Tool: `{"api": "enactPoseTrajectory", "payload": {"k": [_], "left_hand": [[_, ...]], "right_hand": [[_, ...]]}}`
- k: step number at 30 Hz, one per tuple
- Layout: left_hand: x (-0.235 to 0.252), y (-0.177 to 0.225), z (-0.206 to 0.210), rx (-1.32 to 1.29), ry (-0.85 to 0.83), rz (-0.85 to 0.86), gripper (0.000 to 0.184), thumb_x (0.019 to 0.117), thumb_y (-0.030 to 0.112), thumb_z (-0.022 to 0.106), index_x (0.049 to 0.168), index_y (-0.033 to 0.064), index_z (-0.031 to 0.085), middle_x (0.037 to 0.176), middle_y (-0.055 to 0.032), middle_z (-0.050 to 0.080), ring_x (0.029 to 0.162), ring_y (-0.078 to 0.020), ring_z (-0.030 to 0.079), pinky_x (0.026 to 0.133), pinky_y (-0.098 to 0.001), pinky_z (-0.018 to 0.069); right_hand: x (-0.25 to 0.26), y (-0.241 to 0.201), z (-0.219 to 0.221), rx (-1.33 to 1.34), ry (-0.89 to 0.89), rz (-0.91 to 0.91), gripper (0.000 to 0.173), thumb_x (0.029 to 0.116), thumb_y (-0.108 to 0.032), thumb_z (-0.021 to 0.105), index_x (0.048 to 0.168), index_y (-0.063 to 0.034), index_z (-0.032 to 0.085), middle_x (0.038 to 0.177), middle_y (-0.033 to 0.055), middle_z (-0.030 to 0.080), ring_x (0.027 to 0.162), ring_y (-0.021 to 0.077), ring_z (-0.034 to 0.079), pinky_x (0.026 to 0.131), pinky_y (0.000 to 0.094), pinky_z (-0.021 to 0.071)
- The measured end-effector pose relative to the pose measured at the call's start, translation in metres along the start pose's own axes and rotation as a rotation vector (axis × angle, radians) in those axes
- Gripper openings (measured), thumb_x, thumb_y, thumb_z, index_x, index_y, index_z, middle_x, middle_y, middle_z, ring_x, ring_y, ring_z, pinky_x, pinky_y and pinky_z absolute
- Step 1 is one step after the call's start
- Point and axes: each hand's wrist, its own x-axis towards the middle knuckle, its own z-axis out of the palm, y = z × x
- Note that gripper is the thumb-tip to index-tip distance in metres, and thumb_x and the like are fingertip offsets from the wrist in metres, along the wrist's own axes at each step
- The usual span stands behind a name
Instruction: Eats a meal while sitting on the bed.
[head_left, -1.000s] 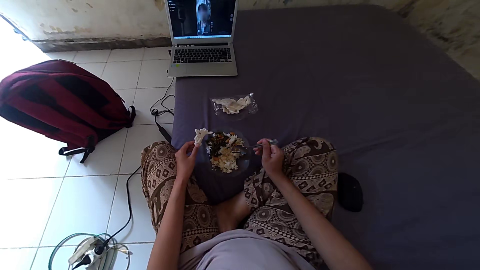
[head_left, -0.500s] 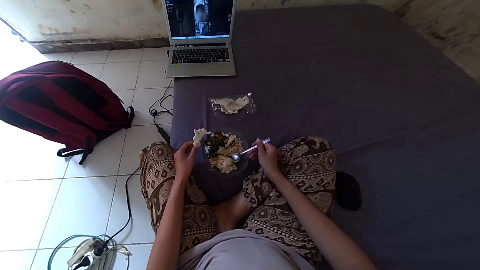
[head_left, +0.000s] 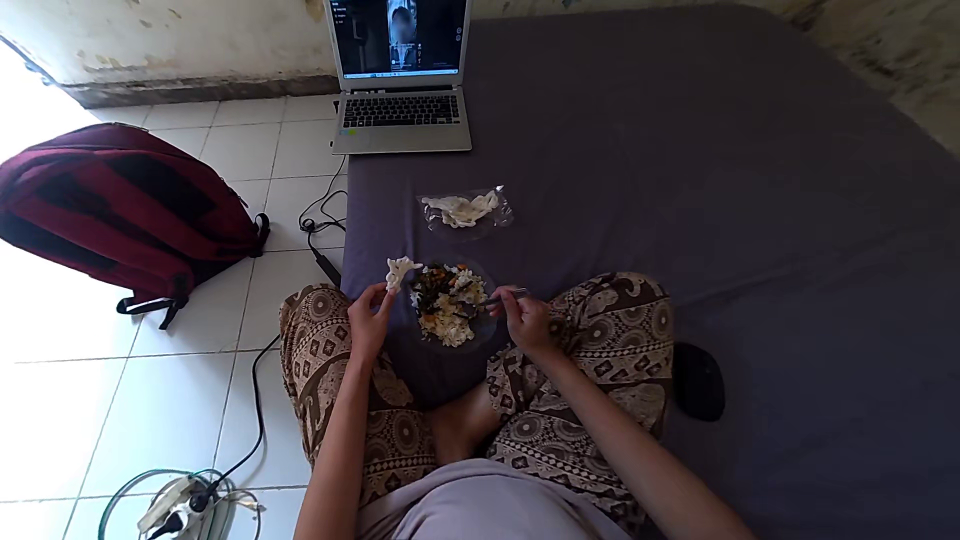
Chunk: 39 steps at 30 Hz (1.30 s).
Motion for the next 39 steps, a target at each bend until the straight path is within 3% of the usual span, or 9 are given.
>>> {"api": "enactPoseTrajectory", "payload": {"k": [7, 11, 16, 24, 27, 33, 39], "left_hand": [[-0.001, 0.001, 0.0, -0.004, 0.004, 0.008, 0.026, 0.1009, 0.011, 0.06, 0.114, -0.0102, 0.067, 0.098, -0.0168, 0.072, 0.087, -0.0106, 0.068, 0.083, -0.0256, 0.0534], [0.0, 0.0, 0.0, -0.006, -0.004, 0.002, 0.026, 0.101, 0.011, 0.059, 0.115, -0.0102, 0.067, 0.099, -0.0182, 0.072, 0.088, -0.0132, 0.069, 0.084, -0.028, 0.054], [0.0, 0.0, 0.0, -0.001, -0.003, 0.008, 0.026, 0.1009, 0.011, 0.06, 0.114, -0.01, 0.067, 0.1, -0.0178, 0.072, 0.088, -0.0127, 0.069, 0.084, -0.0277, 0.054], [-0.001, 0.0, 0.0, -0.002, 0.006, 0.01, 0.026, 0.1006, 0.011, 0.06, 0.114, -0.0104, 0.067, 0.098, -0.0175, 0.072, 0.087, -0.0117, 0.068, 0.083, -0.0268, 0.0535], [-0.001, 0.0, 0.0, 0.001, -0.006, -0.007, 0.026, 0.1009, 0.011, 0.06, 0.115, -0.0101, 0.067, 0.099, -0.018, 0.072, 0.088, -0.0128, 0.068, 0.084, -0.0279, 0.0536], [-0.001, 0.0, 0.0, -0.011, 0.004, 0.005, 0.026, 0.1006, 0.01, 0.06, 0.114, -0.0102, 0.067, 0.098, -0.0172, 0.072, 0.088, -0.0113, 0.068, 0.084, -0.0265, 0.0534], [-0.001, 0.0, 0.0, -0.022, 0.013, 0.021, 0.025, 0.1003, 0.01, 0.06, 0.114, -0.0106, 0.067, 0.097, -0.0174, 0.072, 0.086, -0.0109, 0.068, 0.083, -0.0261, 0.0537]], "right_hand": [[0.008, -0.008, -0.003, 0.103, 0.084, 0.385, 0.035, 0.1097, -0.012, 0.04, 0.102, 0.0134, 0.064, 0.072, 0.0056, 0.069, 0.06, 0.0022, 0.065, 0.061, 0.0184, 0.0555], [0.013, -0.012, -0.006, 0.23, 0.155, 0.478, 0.034, 0.1107, -0.011, 0.037, 0.1, 0.0106, 0.061, 0.067, -0.0001, 0.068, 0.056, -0.0002, 0.064, 0.059, 0.0171, 0.0558], [0.006, -0.011, -0.003, 0.158, 0.016, 0.343, 0.032, 0.1084, -0.008, 0.04, 0.103, 0.014, 0.063, 0.074, 0.0052, 0.07, 0.063, 0.0014, 0.066, 0.064, 0.0177, 0.0566], [0.005, -0.005, -0.01, -0.15, 0.216, 0.12, 0.032, 0.1048, -0.005, 0.045, 0.099, 0.0177, 0.066, 0.072, 0.0164, 0.069, 0.058, 0.0069, 0.064, 0.059, 0.0185, 0.0522], [0.002, -0.004, -0.009, -0.135, 0.147, 0.091, 0.031, 0.1042, -0.006, 0.046, 0.1, 0.017, 0.067, 0.075, 0.0177, 0.07, 0.06, 0.0101, 0.067, 0.061, 0.0209, 0.0547], [0.007, -0.009, -0.002, 0.029, 0.042, 0.344, 0.033, 0.1082, -0.01, 0.043, 0.102, 0.0143, 0.065, 0.073, 0.009, 0.069, 0.06, 0.0032, 0.065, 0.061, 0.0182, 0.0545], [0.016, -0.013, -0.007, 0.24, 0.126, 0.609, 0.035, 0.1115, -0.013, 0.037, 0.1, 0.0094, 0.061, 0.064, -0.001, 0.065, 0.052, 0.0001, 0.061, 0.056, 0.017, 0.0534]]}}
